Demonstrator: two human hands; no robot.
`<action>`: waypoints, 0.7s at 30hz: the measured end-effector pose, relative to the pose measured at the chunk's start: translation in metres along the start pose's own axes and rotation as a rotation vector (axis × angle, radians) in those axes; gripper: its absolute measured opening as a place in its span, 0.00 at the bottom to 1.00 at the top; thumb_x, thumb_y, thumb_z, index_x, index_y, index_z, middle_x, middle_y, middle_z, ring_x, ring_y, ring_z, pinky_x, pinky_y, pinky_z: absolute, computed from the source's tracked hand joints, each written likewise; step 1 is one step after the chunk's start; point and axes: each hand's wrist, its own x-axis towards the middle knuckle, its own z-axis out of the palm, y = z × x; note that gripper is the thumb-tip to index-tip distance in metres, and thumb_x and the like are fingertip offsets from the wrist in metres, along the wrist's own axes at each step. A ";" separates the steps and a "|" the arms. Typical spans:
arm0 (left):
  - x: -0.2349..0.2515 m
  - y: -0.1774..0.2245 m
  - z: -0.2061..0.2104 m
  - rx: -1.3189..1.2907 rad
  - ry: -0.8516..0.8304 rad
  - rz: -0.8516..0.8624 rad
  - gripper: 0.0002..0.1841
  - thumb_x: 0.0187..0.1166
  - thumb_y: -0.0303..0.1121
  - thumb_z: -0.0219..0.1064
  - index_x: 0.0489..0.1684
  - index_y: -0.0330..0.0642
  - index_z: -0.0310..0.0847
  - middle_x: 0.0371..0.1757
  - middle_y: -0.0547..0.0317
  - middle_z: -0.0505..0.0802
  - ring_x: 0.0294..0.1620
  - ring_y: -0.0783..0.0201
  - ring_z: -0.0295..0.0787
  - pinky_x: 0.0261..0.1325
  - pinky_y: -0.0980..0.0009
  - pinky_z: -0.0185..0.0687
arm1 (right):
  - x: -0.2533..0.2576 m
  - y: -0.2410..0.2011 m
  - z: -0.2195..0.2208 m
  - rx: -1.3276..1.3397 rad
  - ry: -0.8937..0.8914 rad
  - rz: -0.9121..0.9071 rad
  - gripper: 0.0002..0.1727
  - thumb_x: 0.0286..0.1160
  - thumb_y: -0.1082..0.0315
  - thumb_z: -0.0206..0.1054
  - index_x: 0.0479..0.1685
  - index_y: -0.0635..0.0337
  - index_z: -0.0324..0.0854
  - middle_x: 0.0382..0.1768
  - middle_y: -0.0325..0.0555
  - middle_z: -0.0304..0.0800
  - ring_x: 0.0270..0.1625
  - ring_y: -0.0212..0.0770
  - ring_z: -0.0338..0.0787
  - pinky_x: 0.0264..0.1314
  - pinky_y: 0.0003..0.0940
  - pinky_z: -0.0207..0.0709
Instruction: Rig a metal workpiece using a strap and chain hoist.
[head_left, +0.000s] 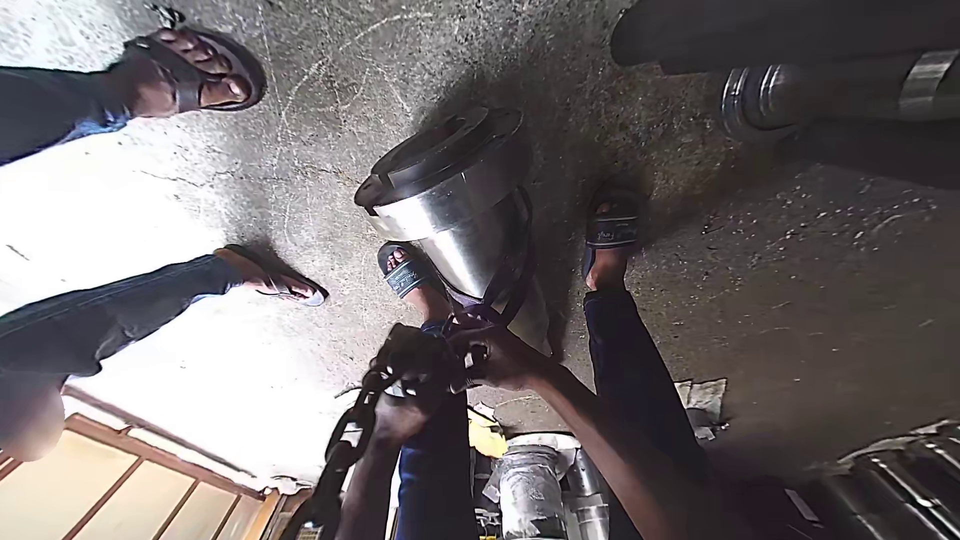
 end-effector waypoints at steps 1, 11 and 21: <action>0.005 -0.002 0.004 -0.032 0.030 0.007 0.18 0.63 0.40 0.84 0.47 0.48 0.84 0.41 0.75 0.93 0.45 0.77 0.90 0.54 0.72 0.90 | -0.004 0.003 0.003 -0.012 0.123 -0.038 0.26 0.61 0.57 0.84 0.57 0.62 0.89 0.58 0.48 0.89 0.58 0.30 0.86 0.62 0.27 0.80; 0.039 -0.018 0.013 -0.236 -0.012 -0.165 0.29 0.76 0.27 0.69 0.79 0.39 0.67 0.71 0.57 0.85 0.65 0.66 0.87 0.63 0.67 0.87 | 0.016 -0.006 -0.025 -0.290 0.356 -0.163 0.33 0.59 0.56 0.83 0.70 0.52 0.83 0.66 0.48 0.85 0.69 0.47 0.82 0.71 0.52 0.77; 0.053 -0.105 0.027 -0.594 0.137 -0.027 0.27 0.69 0.45 0.78 0.64 0.43 0.81 0.61 0.61 0.92 0.64 0.64 0.87 0.73 0.60 0.81 | -0.014 0.055 -0.032 0.066 0.868 0.105 0.35 0.68 0.57 0.76 0.79 0.52 0.75 0.70 0.49 0.83 0.64 0.41 0.87 0.60 0.41 0.84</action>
